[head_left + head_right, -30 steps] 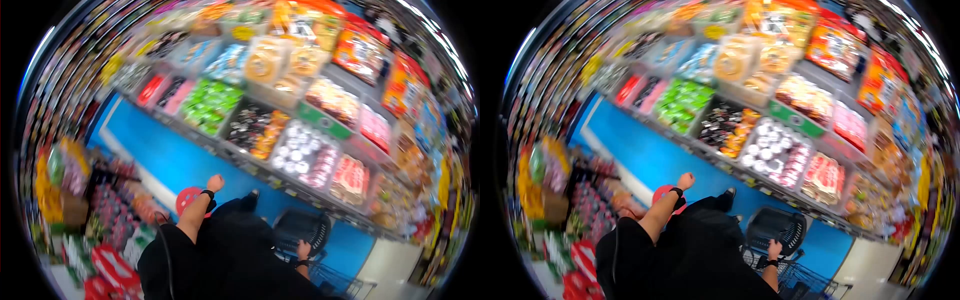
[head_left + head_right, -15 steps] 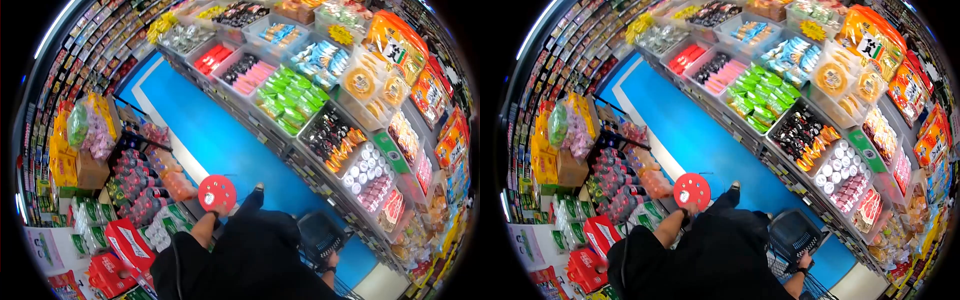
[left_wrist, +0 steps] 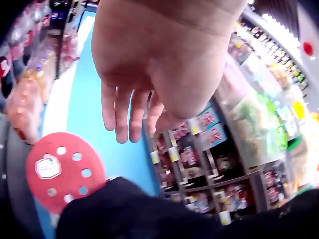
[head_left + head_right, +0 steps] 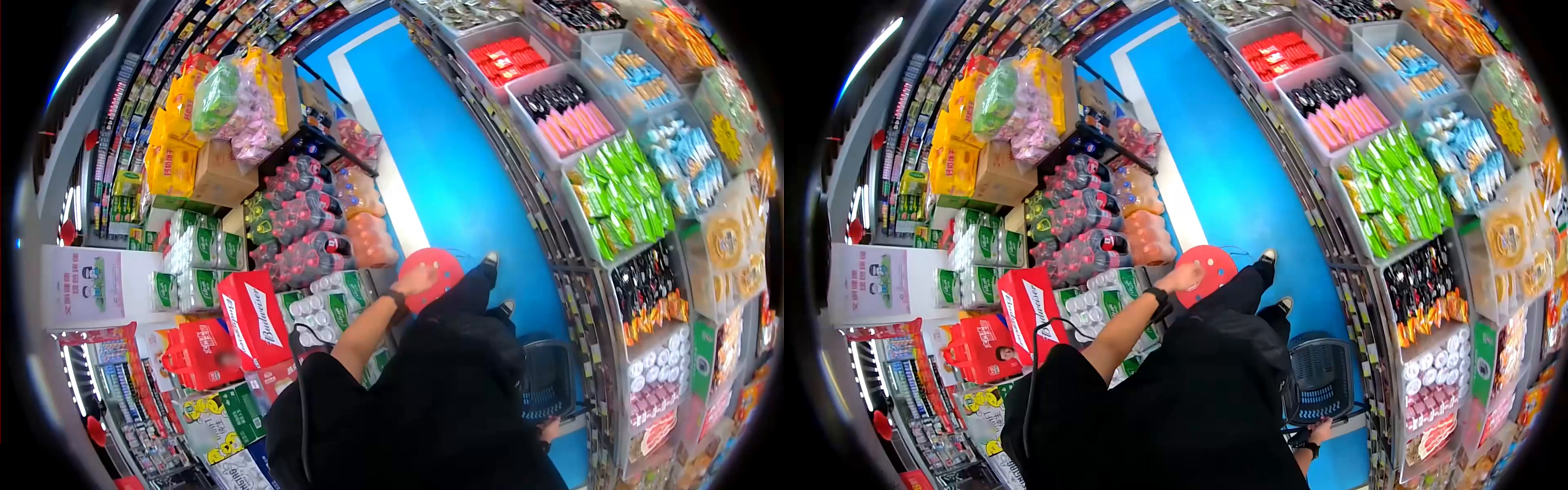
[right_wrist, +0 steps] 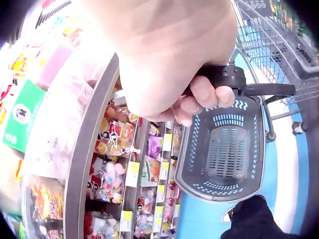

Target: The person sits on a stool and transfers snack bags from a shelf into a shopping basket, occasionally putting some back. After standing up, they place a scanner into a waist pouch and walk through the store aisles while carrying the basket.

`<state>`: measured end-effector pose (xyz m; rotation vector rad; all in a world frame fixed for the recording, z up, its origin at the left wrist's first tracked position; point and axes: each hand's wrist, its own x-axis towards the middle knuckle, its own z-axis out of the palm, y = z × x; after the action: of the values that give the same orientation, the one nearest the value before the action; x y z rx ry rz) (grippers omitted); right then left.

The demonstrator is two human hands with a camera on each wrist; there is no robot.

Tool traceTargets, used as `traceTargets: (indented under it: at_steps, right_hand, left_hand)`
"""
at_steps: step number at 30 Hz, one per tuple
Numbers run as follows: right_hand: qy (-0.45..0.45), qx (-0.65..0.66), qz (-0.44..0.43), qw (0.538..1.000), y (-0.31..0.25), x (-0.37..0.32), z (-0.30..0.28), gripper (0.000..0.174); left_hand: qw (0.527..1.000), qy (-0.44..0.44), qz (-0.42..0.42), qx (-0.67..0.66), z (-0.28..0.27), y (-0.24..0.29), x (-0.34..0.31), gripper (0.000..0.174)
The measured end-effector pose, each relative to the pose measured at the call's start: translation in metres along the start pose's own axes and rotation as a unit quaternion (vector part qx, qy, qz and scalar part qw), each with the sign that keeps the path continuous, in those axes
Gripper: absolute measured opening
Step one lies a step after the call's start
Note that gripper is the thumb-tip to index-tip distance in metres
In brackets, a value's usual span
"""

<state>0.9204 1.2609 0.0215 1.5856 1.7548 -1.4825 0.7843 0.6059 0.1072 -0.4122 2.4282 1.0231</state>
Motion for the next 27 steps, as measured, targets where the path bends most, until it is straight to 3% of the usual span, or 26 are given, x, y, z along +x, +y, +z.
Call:
traceTargets:
  at_steps: [1, 2, 3, 4, 5, 6, 7, 8, 9, 10, 11, 12, 14, 15, 16, 17, 21, 22, 23, 24, 25, 26, 27]
  right_hand:
    - [0.036, 0.023, -0.002, 0.999, 0.001, -0.001, 0.011, 0.031]
    - [0.077, -0.005, -0.098, 0.992, 0.003, -0.01, 0.018, 0.038]
    - [0.171, -0.018, -0.076, 0.982, -0.006, -0.021, 0.032, 0.042]
    - [0.226, -0.004, -0.052, 0.973, -0.012, -0.032, 0.048, 0.046]
    - [0.196, -0.044, -0.074, 0.977, 0.011, -0.004, 0.044, 0.05]
    - [0.226, -0.054, -0.076, 0.97, -0.003, -0.02, 0.07, 0.052]
    - [0.259, -0.066, -0.077, 0.961, -0.012, -0.035, 0.089, 0.054]
    - [0.258, -0.065, -0.077, 0.961, -0.013, -0.035, 0.102, 0.054]
    - [0.287, -0.169, -0.087, 0.939, -0.005, -0.02, 0.106, 0.055]
    - [0.31, -0.269, -0.097, 0.907, -0.013, -0.021, 0.128, 0.056]
    - [0.282, -0.234, -0.091, 0.926, -0.02, -0.025, 0.144, 0.056]
    - [0.256, -0.198, -0.082, 0.943, -0.024, -0.025, 0.158, 0.055]
    - [0.184, -0.055, -0.065, 0.979, -0.03, -0.007, 0.186, 0.056]
    - [0.185, -0.059, -0.071, 0.978, -0.039, -0.011, 0.205, 0.056]
    - [0.182, -0.054, -0.055, 0.98, -0.049, -0.013, 0.222, 0.056]
    - [0.18, -0.047, -0.04, 0.982, -0.046, 0.008, 0.229, 0.056]
    - [0.178, -0.154, -0.025, 0.971, -0.056, 0.03, 0.289, 0.055]
    - [0.202, -0.169, -0.166, 0.95, -0.053, 0.032, 0.312, 0.054]
    - [0.221, -0.194, -0.368, 0.882, -0.056, 0.035, 0.329, 0.054]
    - [0.244, -0.231, -0.546, 0.767, -0.06, 0.039, 0.345, 0.053]
    - [0.213, -0.451, -0.281, 0.82, -0.078, 0.001, 0.365, 0.054]
    - [0.163, -0.125, -0.14, 0.969, -0.118, -0.054, 0.409, 0.056]
    - [0.166, -0.02, -0.254, 0.953, -0.085, -0.015, 0.425, 0.057]
  left_hand:
    - [0.979, 0.055, 0.192, 0.041, 0.049, -0.112, 0.013, 0.032]
    - [0.995, 0.054, 0.006, 0.079, 0.035, -0.099, -0.021, 0.031]
    - [0.966, -0.086, 0.039, 0.239, 0.04, -0.148, -0.031, 0.026]
    - [0.947, -0.215, -0.087, 0.222, 0.034, -0.156, -0.034, 0.021]
    - [0.891, -0.337, -0.207, 0.225, 0.027, -0.164, -0.037, 0.027]
    - [0.892, -0.305, 0.002, 0.334, 0.071, -0.265, -0.035, 0.026]
    - [0.892, -0.302, 0.0, 0.335, 0.057, -0.275, -0.025, 0.026]
    - [0.916, -0.276, 0.056, 0.286, 0.04, -0.275, -0.015, 0.027]
    - [0.933, -0.247, 0.112, 0.235, 0.02, -0.267, -0.004, 0.028]
    - [0.959, -0.202, 0.04, 0.197, 0.011, -0.275, 0.028, 0.028]
    - [0.977, -0.148, -0.027, 0.15, 0.001, -0.284, 0.06, 0.03]
    - [0.952, -0.191, -0.063, 0.23, -0.055, -0.23, 0.08, 0.031]
    - [0.987, -0.069, -0.08, 0.117, -0.129, -0.165, 0.121, 0.029]
    - [0.992, -0.013, 0.058, 0.114, -0.147, -0.177, 0.164, 0.029]
    - [0.99, -0.003, 0.082, 0.115, -0.158, -0.185, 0.203, 0.028]
    - [0.996, 0.014, 0.033, 0.078, -0.206, -0.132, 0.203, 0.029]
    - [0.997, 0.078, 0.025, 0.013, -0.282, -0.08, 0.267, 0.026]
    - [0.996, 0.082, 0.034, -0.016, -0.296, -0.077, 0.287, 0.025]
    - [0.996, 0.074, 0.047, -0.006, -0.307, -0.074, 0.305, 0.025]
    - [0.996, 0.054, 0.066, -0.016, -0.303, -0.09, 0.322, 0.026]
    - [0.995, 0.019, 0.098, -0.014, -0.304, -0.102, 0.343, 0.026]
    - [0.994, -0.013, 0.107, 0.002, -0.307, -0.113, 0.361, 0.027]
    - [0.992, -0.045, 0.113, 0.015, -0.314, -0.127, 0.366, 0.028]
